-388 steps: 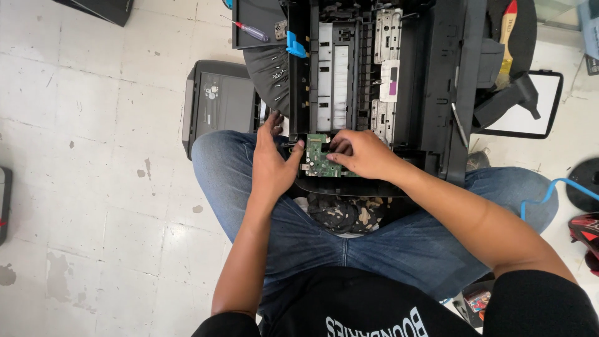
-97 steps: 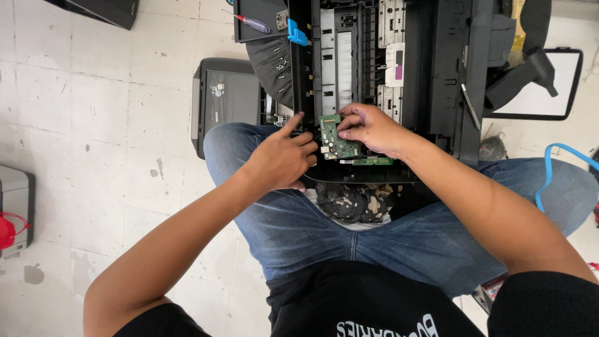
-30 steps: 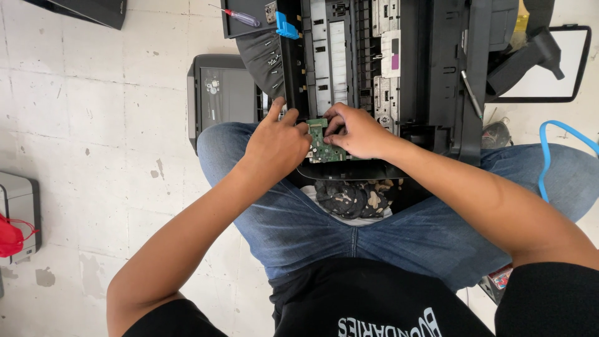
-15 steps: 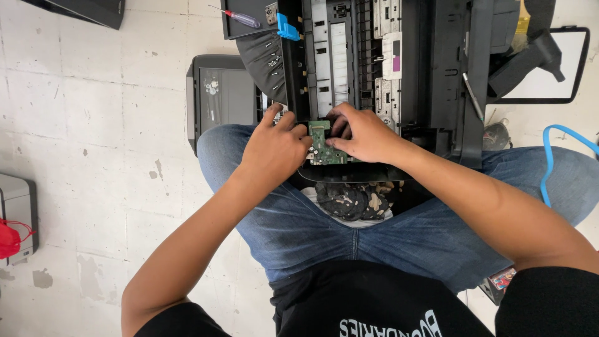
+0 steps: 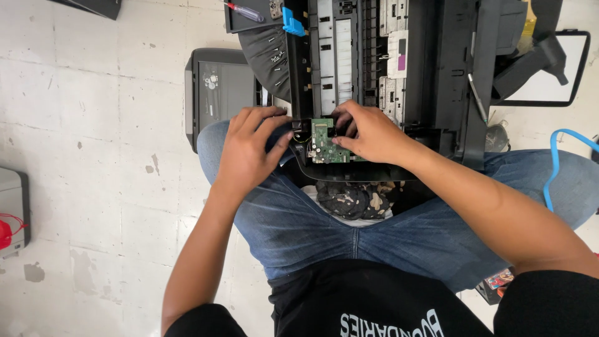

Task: Removing a circuit board from a printer by disconnecting various cables and wires.

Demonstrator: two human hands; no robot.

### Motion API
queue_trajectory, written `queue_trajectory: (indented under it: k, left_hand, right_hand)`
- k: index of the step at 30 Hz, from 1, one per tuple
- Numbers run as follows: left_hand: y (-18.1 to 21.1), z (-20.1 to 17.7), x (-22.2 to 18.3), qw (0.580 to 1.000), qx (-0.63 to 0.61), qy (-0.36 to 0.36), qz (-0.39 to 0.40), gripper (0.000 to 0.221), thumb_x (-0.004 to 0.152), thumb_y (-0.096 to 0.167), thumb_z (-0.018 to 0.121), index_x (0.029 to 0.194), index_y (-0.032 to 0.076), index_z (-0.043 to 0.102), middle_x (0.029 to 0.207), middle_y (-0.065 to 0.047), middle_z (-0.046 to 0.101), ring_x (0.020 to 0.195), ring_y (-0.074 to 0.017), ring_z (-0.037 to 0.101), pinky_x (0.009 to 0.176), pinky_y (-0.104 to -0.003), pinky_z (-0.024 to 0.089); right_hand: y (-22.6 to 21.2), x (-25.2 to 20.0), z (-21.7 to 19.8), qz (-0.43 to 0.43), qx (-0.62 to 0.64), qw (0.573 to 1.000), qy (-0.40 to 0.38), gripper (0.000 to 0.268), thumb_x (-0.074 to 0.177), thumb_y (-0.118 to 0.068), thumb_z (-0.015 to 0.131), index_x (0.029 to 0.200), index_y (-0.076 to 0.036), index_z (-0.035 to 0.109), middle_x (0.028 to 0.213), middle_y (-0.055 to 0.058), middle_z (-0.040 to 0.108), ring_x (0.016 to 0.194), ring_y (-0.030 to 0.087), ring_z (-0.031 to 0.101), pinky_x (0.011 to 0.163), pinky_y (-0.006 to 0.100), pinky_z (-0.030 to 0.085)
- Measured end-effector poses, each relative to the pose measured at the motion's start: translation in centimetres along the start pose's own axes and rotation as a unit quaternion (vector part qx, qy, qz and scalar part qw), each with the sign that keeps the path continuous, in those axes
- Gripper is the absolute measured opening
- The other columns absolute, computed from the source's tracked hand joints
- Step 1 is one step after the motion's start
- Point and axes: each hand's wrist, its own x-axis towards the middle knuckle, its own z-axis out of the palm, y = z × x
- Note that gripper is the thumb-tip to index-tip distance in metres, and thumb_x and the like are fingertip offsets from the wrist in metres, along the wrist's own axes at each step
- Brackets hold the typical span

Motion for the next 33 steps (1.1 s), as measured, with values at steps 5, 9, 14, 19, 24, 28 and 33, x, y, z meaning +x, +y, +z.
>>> queue_trajectory:
  k: [5,9,14,19,24,28,33]
  left_hand:
    - [0.1,0.1,-1.5,0.997,-0.06,0.038,-0.036,0.021,0.095,0.019,0.078,0.114,0.013,0.074,0.113,-0.002,0.068,0.109,-0.0264,0.065,0.093,-0.04,0.049]
    - [-0.4,1.6,-2.1,0.973,-0.185,0.115,-0.081,0.018,0.096,0.013,0.077,0.113,0.008,0.074,0.107,-0.007,0.073,0.105,-0.0316,0.07,0.092,-0.041,0.054]
    - [-0.5,2.9,-2.2,0.971,-0.174,0.147,-0.08,0.014,0.097,0.01,0.075,0.112,0.009,0.075,0.101,-0.006,0.074,0.098,-0.0299,0.072,0.088,-0.04,0.055]
    - [-0.6,2.8,-2.0,0.974,-0.153,0.157,-0.057,0.013,0.097,0.009,0.076,0.109,0.008,0.076,0.096,-0.006,0.074,0.09,-0.03,0.071,0.08,-0.038,0.053]
    - [-0.6,2.7,-1.9,0.977,-0.151,0.146,-0.027,0.017,0.095,0.013,0.079,0.11,0.006,0.075,0.092,-0.008,0.073,0.085,-0.0304,0.07,0.076,-0.038,0.053]
    - [-1.0,2.8,-1.9,0.977,-0.154,0.146,-0.025,0.018,0.095,0.016,0.079,0.11,0.006,0.076,0.091,-0.008,0.073,0.083,-0.0301,0.07,0.076,-0.038,0.053]
    - [-1.6,2.8,-2.0,0.977,-0.152,0.146,-0.013,0.017,0.092,0.017,0.082,0.104,0.006,0.076,0.086,-0.008,0.073,0.078,-0.0292,0.069,0.073,-0.036,0.052]
  right_hand:
    - [-0.7,-0.3,-0.1,0.007,-0.015,1.0,-0.002,0.057,0.086,-0.008,0.074,0.135,0.01,0.05,0.114,0.026,0.068,0.094,0.038,0.074,0.073,0.043,0.062]
    - [-2.0,-0.3,-0.8,-0.004,-0.04,0.999,0.015,0.052,0.088,-0.003,0.072,0.133,0.013,0.051,0.117,0.029,0.066,0.097,0.039,0.073,0.074,0.044,0.061]
    - [-2.7,-0.6,-1.3,-0.013,-0.059,0.998,0.024,0.041,0.091,0.001,0.068,0.128,0.014,0.055,0.112,0.03,0.066,0.092,0.041,0.073,0.071,0.043,0.062]
    - [-1.9,-0.5,-1.1,-0.03,-0.039,0.998,0.032,0.036,0.09,0.002,0.07,0.122,0.013,0.057,0.109,0.03,0.067,0.092,0.043,0.072,0.071,0.044,0.061]
    - [-1.5,-0.5,-0.6,-0.04,-0.057,0.997,0.026,0.03,0.089,0.001,0.07,0.116,0.01,0.062,0.104,0.026,0.068,0.089,0.039,0.073,0.07,0.043,0.061]
    - [-2.2,-0.5,-0.3,-0.056,-0.114,0.992,0.024,0.024,0.091,-0.002,0.071,0.113,0.006,0.067,0.101,0.019,0.068,0.086,0.032,0.073,0.068,0.038,0.061]
    - [-4.0,-0.8,0.8,-0.13,-0.176,0.975,-0.029,0.026,0.088,-0.014,0.076,0.109,-0.001,0.07,0.101,0.015,0.069,0.096,0.031,0.07,0.082,0.041,0.06]
